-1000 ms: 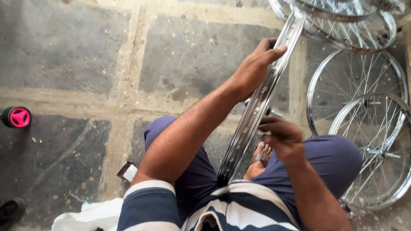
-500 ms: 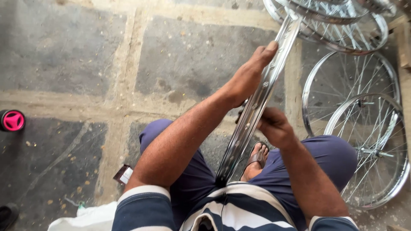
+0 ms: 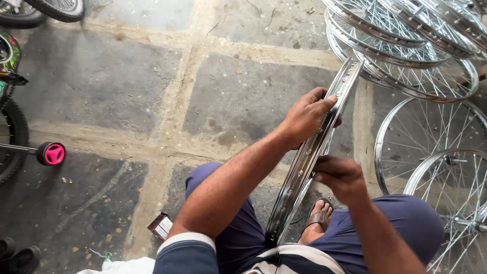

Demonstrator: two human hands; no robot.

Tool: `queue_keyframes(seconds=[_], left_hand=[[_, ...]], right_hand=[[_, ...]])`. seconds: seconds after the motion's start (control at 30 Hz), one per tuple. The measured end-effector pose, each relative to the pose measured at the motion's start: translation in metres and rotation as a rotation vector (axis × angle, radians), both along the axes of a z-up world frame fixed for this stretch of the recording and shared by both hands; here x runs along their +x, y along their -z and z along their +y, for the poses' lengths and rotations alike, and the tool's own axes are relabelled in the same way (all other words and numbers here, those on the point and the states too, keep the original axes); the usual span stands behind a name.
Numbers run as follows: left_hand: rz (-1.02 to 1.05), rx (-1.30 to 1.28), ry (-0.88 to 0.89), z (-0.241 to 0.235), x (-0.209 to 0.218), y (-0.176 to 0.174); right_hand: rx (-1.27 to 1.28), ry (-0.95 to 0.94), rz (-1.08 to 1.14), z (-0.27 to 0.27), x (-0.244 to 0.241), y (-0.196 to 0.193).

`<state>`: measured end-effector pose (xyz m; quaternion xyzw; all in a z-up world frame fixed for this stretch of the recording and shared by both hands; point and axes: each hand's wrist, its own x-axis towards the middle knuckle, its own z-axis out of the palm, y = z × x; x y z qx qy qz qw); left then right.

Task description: The person sits on the floor and rubs a bicycle rim with a small white abrasive pad. They hold the rim with one hand and move the pad back and forth along the metal surface to clean or polish it.

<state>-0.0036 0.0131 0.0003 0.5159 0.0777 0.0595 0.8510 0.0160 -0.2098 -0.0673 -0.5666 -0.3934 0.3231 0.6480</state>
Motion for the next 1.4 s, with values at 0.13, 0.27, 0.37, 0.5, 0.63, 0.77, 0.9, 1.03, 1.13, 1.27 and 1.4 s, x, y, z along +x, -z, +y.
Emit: queue_keyframes(seconds=[0.13,0.27,0.37,0.5,0.63,0.77,0.9,1.03,1.13,1.27,1.4], left_hand=[[-0.01,0.011,-0.02,-0.003,0.003,-0.002],[0.02,-0.029,-0.019,0.002,0.0,-0.002],[0.061,-0.008,-0.024,0.008,0.001,-0.002],[0.047,0.0,-0.022,0.007,0.006,0.002],[-0.006,-0.085,-0.029,0.003,0.011,0.013],[0.016,-0.011,-0.074,0.004,0.033,0.016],[0.046,-0.051,-0.07,0.017,0.046,0.021],[0.031,-0.052,-0.103,0.022,0.047,0.026],[-0.005,-0.032,-0.135,0.021,0.047,0.029],[-0.038,-0.074,-0.128,0.016,0.04,0.025],[0.046,0.047,-0.109,0.015,0.031,0.015]], right_hand=[[-0.095,-0.466,0.128,0.027,0.045,-0.012],[-0.36,-0.362,-0.027,0.048,0.01,-0.043],[0.018,0.337,-1.088,0.048,-0.037,-0.049],[-0.139,0.141,-0.765,0.051,-0.028,-0.037],[-0.117,0.087,-0.826,0.054,-0.023,-0.015],[0.122,0.415,-0.875,0.063,-0.04,0.011],[-0.119,-0.072,0.109,0.048,0.003,0.016],[-0.321,-0.29,0.393,0.042,0.042,0.009],[-0.13,0.071,-0.235,0.052,0.012,0.009],[0.104,0.477,-1.086,0.053,-0.038,-0.009],[0.088,0.179,-0.465,0.041,-0.031,-0.019]])
